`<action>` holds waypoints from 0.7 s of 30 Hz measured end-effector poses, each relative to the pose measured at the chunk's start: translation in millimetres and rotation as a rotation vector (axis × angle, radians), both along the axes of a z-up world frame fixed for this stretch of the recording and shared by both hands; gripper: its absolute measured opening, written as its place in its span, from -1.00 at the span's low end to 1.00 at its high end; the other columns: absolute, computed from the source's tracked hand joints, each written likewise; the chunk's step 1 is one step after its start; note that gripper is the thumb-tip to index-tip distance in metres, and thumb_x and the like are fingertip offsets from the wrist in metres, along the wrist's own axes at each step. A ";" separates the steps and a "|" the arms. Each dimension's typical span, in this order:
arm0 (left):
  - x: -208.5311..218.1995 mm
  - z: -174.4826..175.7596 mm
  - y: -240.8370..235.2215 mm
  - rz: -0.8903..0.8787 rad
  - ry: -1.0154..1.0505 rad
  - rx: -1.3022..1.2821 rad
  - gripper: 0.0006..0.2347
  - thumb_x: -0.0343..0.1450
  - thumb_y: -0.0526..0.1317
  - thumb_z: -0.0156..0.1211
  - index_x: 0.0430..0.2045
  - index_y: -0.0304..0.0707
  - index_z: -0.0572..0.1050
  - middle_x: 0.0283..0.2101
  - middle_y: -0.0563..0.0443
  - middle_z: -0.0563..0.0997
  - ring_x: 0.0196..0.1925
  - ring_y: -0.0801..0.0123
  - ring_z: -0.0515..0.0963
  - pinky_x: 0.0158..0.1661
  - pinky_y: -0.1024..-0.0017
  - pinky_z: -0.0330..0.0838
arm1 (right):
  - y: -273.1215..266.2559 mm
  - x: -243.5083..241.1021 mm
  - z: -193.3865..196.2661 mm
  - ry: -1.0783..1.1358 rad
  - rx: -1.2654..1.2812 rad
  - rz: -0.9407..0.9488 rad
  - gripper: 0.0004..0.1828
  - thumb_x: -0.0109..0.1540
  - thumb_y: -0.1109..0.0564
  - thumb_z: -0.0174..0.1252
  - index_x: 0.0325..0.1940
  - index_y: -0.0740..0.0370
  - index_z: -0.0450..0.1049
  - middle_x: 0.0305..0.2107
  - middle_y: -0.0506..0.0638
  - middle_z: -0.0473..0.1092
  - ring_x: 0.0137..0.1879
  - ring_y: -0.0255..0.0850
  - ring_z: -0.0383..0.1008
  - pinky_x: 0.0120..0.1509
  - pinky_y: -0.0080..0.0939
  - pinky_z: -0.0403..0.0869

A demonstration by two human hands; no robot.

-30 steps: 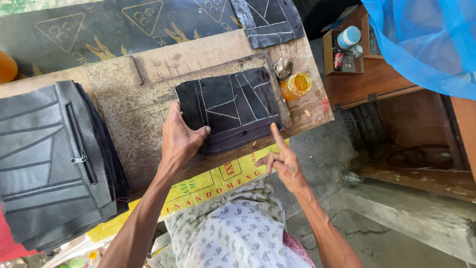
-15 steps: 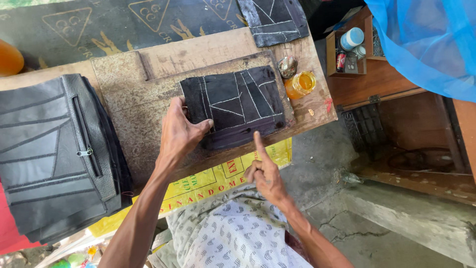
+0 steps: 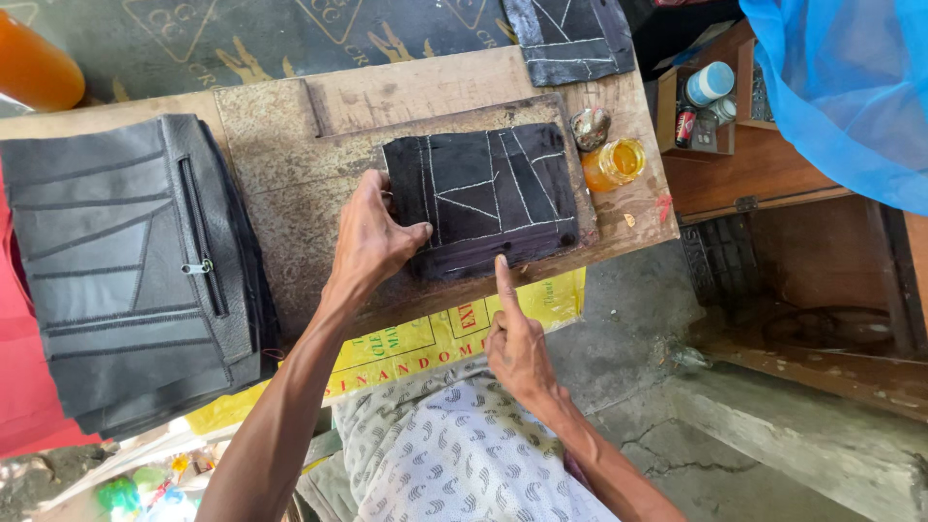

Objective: The person applies a viscous substance from a small jar onto red and black fabric pieces using a cloth-wrapped applicator. They spread the substance over the surface and then stack the treated pieces.

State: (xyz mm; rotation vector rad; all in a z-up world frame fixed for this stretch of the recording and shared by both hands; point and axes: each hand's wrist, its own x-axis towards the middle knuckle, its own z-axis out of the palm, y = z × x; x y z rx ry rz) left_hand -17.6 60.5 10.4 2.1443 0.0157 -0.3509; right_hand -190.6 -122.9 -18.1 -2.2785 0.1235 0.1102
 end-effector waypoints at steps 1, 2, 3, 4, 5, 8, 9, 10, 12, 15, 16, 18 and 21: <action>-0.1 -0.8 0.4 0.004 -0.001 -0.004 -0.41 0.13 -0.25 0.55 -0.02 -0.53 0.36 -0.04 -0.48 0.58 0.04 -0.09 0.61 0.03 0.16 0.50 | 0.7 1.6 0.6 -0.026 -0.085 0.024 0.05 0.14 0.46 0.00 0.64 0.17 -0.29 -0.70 -0.08 0.37 -0.61 -0.30 0.37 -0.50 -0.26 0.42; 0.3 -1.5 -0.1 0.006 -0.004 -0.009 -0.40 0.13 -0.25 0.55 -0.02 -0.53 0.36 -0.04 -0.48 0.58 0.04 -0.09 0.61 0.03 0.16 0.50 | 4.9 2.2 1.3 0.018 -0.148 0.078 0.04 0.15 0.46 0.02 0.64 0.17 -0.28 -0.70 -0.06 0.37 -0.61 -0.25 0.36 -0.53 -0.22 0.42; 0.4 -2.0 -0.8 0.007 -0.006 -0.014 -0.40 0.12 -0.25 0.55 -0.03 -0.53 0.36 -0.04 -0.48 0.58 0.04 -0.09 0.61 0.03 0.16 0.50 | 13.6 2.4 1.7 0.062 -0.212 0.132 0.03 0.16 0.45 0.05 0.63 0.18 -0.27 -0.70 -0.03 0.37 -0.61 -0.20 0.35 -0.55 -0.18 0.42; 1.0 -2.0 -0.8 0.009 -0.004 -0.019 -0.40 0.12 -0.26 0.55 -0.03 -0.53 0.36 -0.04 -0.48 0.58 0.05 -0.09 0.61 0.03 0.16 0.50 | 21.7 4.6 2.2 0.104 -0.274 0.185 0.03 0.17 0.44 0.07 0.63 0.19 -0.26 -0.70 0.00 0.37 -0.62 -0.15 0.35 -0.57 -0.15 0.41; 1.2 -1.9 -0.9 0.011 -0.001 -0.025 -0.41 0.12 -0.26 0.55 -0.04 -0.53 0.36 -0.04 -0.48 0.58 0.05 -0.09 0.61 0.02 0.16 0.50 | 26.7 7.5 3.3 0.010 -0.317 0.222 0.08 0.09 0.46 0.09 0.63 0.18 -0.23 -0.69 0.02 0.38 -0.58 -0.12 0.36 -0.48 -0.08 0.41; -1.1 -2.0 0.1 0.019 -0.002 -0.043 -0.41 0.12 -0.26 0.54 -0.04 -0.53 0.36 -0.05 -0.47 0.59 0.04 -0.08 0.62 0.02 0.17 0.51 | 35.2 10.8 8.7 -0.154 -0.396 0.303 0.21 -0.08 0.47 0.16 0.62 0.17 -0.16 -0.66 0.07 0.40 -0.50 -0.02 0.41 -0.26 0.08 0.39; -1.2 -2.1 -0.2 0.023 -0.006 -0.051 -0.42 0.12 -0.27 0.53 -0.04 -0.52 0.36 -0.06 -0.46 0.59 0.04 -0.07 0.62 0.01 0.18 0.51 | 35.3 12.3 10.9 -0.139 -0.394 0.310 0.22 -0.10 0.46 0.18 0.61 0.18 -0.15 -0.66 0.09 0.41 -0.49 0.01 0.42 -0.25 0.10 0.38; -1.3 -2.0 -0.2 0.028 0.005 -0.053 -0.42 0.12 -0.27 0.53 -0.03 -0.52 0.36 -0.06 -0.45 0.59 0.04 -0.06 0.63 0.00 0.18 0.51 | 35.5 14.2 12.8 -0.124 -0.392 0.319 0.24 -0.12 0.44 0.20 0.60 0.19 -0.15 -0.66 0.10 0.41 -0.48 0.03 0.43 -0.23 0.13 0.37; -0.7 -1.9 -0.9 0.035 0.026 -0.056 -0.41 0.12 -0.27 0.52 -0.02 -0.51 0.35 -0.05 -0.44 0.59 0.03 -0.05 0.63 -0.01 0.19 0.52 | 39.2 22.6 14.2 -0.027 -0.409 0.332 0.23 -0.10 0.45 0.19 0.61 0.19 -0.15 -0.67 0.11 0.41 -0.51 0.02 0.43 -0.23 0.10 0.38; -3.6 -2.7 0.7 0.039 0.018 -0.116 -0.44 0.13 -0.27 0.48 -0.02 -0.47 0.38 -0.08 -0.38 0.64 0.01 -0.01 0.67 -0.01 0.20 0.54 | 40.8 23.0 24.0 0.015 -0.404 0.337 0.22 -0.10 0.47 0.17 0.62 0.20 -0.16 -0.67 0.11 0.41 -0.51 0.03 0.45 -0.22 0.10 0.41; -2.2 -3.7 1.6 0.022 -0.019 -0.090 -0.44 0.13 -0.27 0.50 -0.03 -0.50 0.37 -0.08 -0.42 0.62 0.02 -0.04 0.65 0.00 0.19 0.53 | 40.6 25.4 27.4 0.006 -0.401 0.340 0.22 -0.09 0.47 0.16 0.62 0.21 -0.16 -0.67 0.11 0.41 -0.50 0.03 0.46 -0.21 0.11 0.43; -1.3 -6.8 2.2 -0.015 -0.084 -0.039 -0.42 0.12 -0.26 0.54 -0.05 -0.55 0.36 -0.08 -0.49 0.59 0.03 -0.10 0.62 0.02 0.16 0.51 | 39.4 32.8 30.5 0.080 -0.367 0.337 0.23 -0.11 0.40 0.23 0.60 0.25 -0.18 -0.66 0.19 0.41 -0.50 0.09 0.46 -0.25 0.12 0.46; -1.2 -9.3 1.1 0.006 -0.046 -0.041 -0.42 0.12 -0.26 0.53 -0.04 -0.52 0.38 -0.05 -0.45 0.60 0.05 -0.10 0.62 0.02 0.15 0.50 | 33.2 31.9 27.5 0.124 -0.275 0.362 0.14 -0.05 0.41 0.16 0.61 0.16 -0.07 -0.66 0.19 0.45 -0.53 0.04 0.49 -0.26 0.05 0.50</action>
